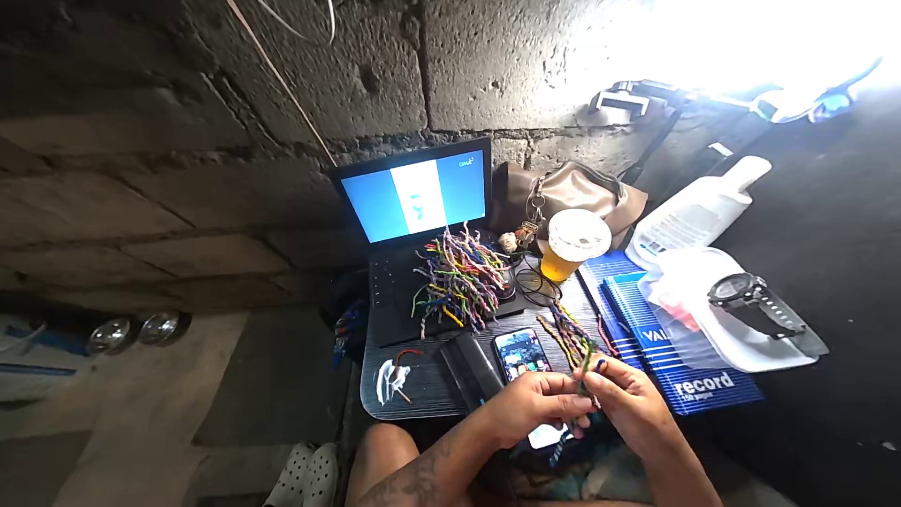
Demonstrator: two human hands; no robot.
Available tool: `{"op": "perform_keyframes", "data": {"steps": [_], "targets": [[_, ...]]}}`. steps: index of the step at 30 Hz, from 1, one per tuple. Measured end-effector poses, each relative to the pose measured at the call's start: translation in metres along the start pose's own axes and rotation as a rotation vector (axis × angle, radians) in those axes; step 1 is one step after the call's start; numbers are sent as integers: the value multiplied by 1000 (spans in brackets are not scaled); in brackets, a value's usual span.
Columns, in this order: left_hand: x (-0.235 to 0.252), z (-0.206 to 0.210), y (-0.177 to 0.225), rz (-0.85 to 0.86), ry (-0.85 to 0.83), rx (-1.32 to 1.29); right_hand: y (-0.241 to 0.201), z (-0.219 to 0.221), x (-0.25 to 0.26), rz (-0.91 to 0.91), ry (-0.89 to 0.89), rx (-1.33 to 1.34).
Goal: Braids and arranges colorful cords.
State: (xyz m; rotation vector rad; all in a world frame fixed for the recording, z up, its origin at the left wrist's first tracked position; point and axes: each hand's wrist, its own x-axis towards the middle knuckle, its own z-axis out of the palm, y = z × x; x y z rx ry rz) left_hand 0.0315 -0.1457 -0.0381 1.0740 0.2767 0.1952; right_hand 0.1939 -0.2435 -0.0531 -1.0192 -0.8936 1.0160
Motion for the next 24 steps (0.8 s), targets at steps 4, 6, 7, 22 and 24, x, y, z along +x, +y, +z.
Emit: {"op": "perform_keyframes", "data": {"steps": [4,6,7,22,24], "targets": [[-2,-3,-2,-53,-176,-264,4,-11,2,-50,-245,216],[-2,-2,-4,-86,-232,-314,7,-13,4,-80,-316,284],[-2,-1,-5,-98,-255,-328,9,-14,5,-94,-358,334],[-4,8,2,150,128,381,-5,9,0,-111,125,-66],[-4,5,3,62,13,169,-3,-1,0,-60,-15,18]]}}
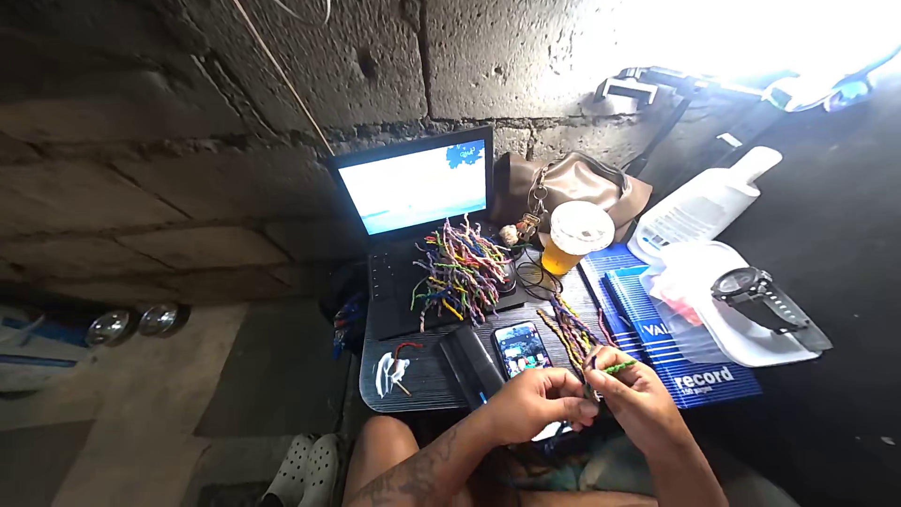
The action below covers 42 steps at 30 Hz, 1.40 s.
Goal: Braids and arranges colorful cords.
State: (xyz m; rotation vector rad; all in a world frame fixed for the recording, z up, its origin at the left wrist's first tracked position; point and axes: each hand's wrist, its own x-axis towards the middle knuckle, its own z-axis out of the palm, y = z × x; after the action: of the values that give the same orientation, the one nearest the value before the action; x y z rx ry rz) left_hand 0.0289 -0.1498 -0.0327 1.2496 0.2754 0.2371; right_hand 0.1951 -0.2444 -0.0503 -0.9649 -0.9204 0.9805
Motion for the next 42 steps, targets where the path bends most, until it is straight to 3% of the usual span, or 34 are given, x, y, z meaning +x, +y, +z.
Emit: {"op": "perform_keyframes", "data": {"steps": [4,12,16,19,21,23,26,30,36,38,40,42], "targets": [[-1,-3,1,-85,-164,-287,4,-23,3,-1,-343,211],[-6,1,-5,-132,-362,-326,6,-24,7,-81,-581,330],[-6,6,-7,-36,-281,-207,3,-16,3,-138,-396,158],[-8,8,1,199,37,415,1,-1,0,-91,-88,2],[-7,9,0,275,195,648,0,7,0,-46,100,-68],[-7,7,0,184,191,537,0,9,1,-14,156,-80],[-6,3,5,-17,56,160,0,8,1,18,129,-57],[-4,5,8,-102,54,-95,0,7,0,15,61,-30],[-4,1,4,-190,-107,-311,1,-17,2,10,-320,161],[-4,-1,-3,-204,-183,-406,5,-19,3,-3,-367,222],[-3,3,-5,-152,-129,-336,6,-14,2,-44,-257,163],[-3,10,-3,0,43,14,5,-2,0,-58,-59,62]]}}
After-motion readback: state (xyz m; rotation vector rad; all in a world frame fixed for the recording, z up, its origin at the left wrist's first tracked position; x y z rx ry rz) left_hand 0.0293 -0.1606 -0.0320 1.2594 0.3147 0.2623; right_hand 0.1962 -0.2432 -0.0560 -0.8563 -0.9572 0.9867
